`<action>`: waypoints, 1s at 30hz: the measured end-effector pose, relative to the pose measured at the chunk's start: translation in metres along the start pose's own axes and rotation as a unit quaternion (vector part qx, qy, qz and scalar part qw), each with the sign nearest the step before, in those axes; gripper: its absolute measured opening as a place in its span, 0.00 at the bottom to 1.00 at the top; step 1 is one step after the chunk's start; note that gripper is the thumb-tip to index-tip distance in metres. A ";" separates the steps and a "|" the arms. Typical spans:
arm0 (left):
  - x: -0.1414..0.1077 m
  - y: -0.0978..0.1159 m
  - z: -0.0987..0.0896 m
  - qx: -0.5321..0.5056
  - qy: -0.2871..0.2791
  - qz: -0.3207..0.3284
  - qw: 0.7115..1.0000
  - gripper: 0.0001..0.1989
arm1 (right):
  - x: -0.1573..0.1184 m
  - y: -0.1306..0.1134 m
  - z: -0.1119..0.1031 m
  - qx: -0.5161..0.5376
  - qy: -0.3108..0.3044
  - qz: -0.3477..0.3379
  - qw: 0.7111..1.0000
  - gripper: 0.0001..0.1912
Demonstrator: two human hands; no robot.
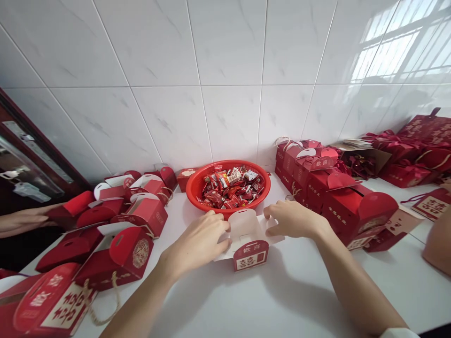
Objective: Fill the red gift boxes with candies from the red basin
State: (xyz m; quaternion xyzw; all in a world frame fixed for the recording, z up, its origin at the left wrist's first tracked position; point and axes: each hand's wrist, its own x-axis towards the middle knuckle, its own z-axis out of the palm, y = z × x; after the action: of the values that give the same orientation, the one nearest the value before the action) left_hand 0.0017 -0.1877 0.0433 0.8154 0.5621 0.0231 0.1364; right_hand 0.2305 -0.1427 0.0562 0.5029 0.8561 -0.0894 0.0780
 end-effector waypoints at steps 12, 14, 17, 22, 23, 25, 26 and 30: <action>-0.021 0.020 0.007 -0.040 -0.044 -0.076 0.995 0.37 | 0.008 -0.015 0.012 0.055 -0.115 -0.086 0.988 0.38; -0.024 0.021 0.007 -0.020 -0.046 -0.102 0.993 0.37 | 0.009 -0.020 0.015 0.054 -0.123 -0.088 0.987 0.41; -0.022 0.021 0.007 0.005 -0.059 -0.116 0.992 0.34 | 0.012 -0.025 0.020 0.055 -0.116 -0.094 0.987 0.40; -0.008 0.021 0.012 -0.005 -0.047 -0.131 0.990 0.26 | 0.016 -0.025 0.022 0.041 -0.072 -0.097 0.992 0.36; -0.006 0.022 0.013 -0.005 -0.036 -0.138 0.990 0.26 | 0.016 -0.024 0.021 0.039 -0.066 -0.090 0.993 0.35; -0.004 0.023 0.012 -0.005 -0.022 -0.135 0.991 0.26 | 0.012 -0.019 0.016 0.034 -0.059 -0.083 0.994 0.31; -0.005 0.023 0.011 -0.008 -0.020 -0.122 0.992 0.26 | 0.010 -0.016 0.012 0.032 -0.053 -0.085 0.994 0.28; -0.008 0.007 -0.003 -0.039 0.002 -0.047 0.998 0.25 | 0.002 0.002 -0.002 0.054 0.046 -0.100 0.992 0.20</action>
State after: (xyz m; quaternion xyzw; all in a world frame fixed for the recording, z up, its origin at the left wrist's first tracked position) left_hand 0.0044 -0.1967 0.0489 0.7824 0.5984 0.0404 0.1676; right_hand 0.2312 -0.1396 0.0573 0.4215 0.8989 -0.1193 0.0019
